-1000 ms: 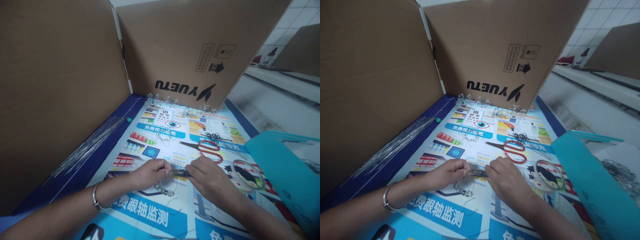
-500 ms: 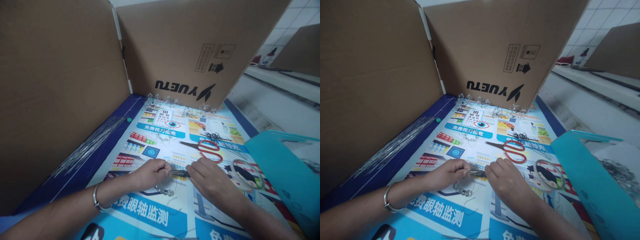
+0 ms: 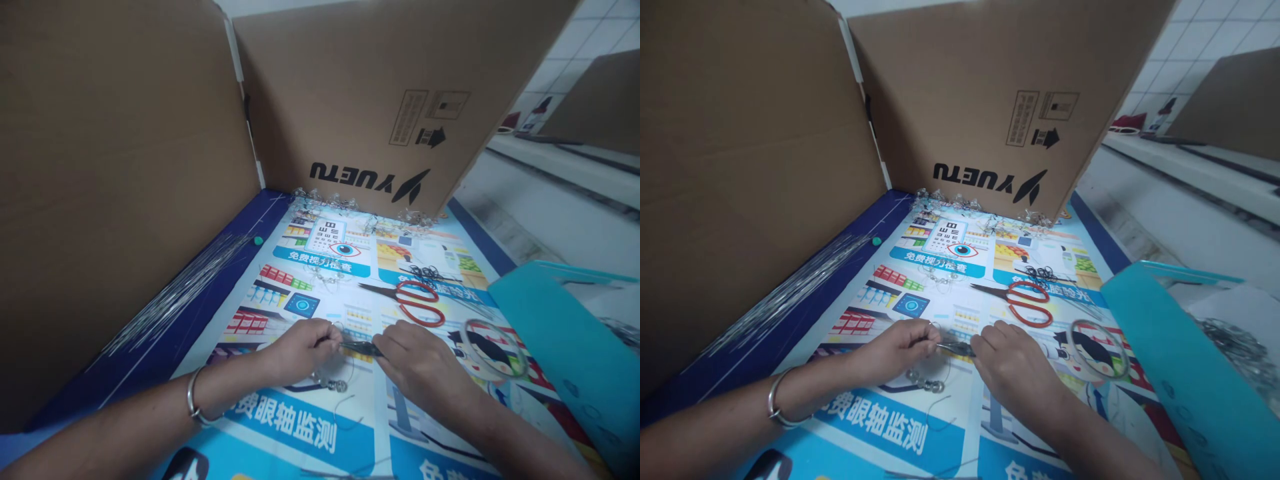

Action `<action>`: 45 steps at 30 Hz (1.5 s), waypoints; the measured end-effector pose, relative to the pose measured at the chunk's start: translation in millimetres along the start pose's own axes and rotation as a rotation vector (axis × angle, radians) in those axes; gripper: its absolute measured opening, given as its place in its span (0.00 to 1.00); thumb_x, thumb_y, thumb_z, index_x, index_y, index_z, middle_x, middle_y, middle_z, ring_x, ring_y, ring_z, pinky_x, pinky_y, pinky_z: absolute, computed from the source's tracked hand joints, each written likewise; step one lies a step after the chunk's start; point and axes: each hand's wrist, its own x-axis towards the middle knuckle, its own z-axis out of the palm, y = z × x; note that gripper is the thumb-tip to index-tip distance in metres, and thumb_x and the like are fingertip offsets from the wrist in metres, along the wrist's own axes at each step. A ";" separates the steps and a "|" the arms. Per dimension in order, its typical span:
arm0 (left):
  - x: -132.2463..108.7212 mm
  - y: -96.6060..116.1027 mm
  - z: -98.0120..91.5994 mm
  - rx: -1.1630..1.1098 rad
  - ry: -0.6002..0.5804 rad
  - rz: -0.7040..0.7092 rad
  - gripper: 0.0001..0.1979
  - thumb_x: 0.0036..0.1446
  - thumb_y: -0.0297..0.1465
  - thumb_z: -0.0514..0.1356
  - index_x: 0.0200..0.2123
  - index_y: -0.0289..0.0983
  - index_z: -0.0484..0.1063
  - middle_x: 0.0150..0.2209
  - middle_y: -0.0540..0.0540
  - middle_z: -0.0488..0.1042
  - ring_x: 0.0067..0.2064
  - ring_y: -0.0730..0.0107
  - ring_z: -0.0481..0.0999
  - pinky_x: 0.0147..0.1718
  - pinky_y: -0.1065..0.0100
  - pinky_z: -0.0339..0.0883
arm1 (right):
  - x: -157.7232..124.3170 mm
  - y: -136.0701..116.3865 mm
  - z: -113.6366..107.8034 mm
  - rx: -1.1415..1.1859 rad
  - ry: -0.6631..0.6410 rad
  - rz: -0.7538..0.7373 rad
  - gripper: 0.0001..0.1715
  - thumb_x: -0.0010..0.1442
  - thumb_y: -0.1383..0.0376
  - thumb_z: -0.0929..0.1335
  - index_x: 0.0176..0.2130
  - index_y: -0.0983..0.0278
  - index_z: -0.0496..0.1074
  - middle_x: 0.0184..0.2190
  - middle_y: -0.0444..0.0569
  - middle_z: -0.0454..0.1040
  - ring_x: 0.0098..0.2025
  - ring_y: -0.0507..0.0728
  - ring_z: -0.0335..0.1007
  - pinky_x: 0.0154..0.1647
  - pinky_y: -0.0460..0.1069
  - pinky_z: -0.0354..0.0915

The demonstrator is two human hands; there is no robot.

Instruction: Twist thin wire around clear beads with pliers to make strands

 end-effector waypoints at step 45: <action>1.7 4.1 -6.4 -0.208 -0.128 -0.081 0.06 0.53 0.26 0.51 0.27 0.35 0.65 0.23 0.54 0.62 0.23 0.80 0.58 0.23 0.77 0.53 | 3.4 2.1 -2.8 0.519 -0.324 0.330 0.12 0.58 0.63 0.64 0.24 0.64 0.67 0.22 0.42 0.68 0.25 0.50 0.64 0.24 0.43 0.56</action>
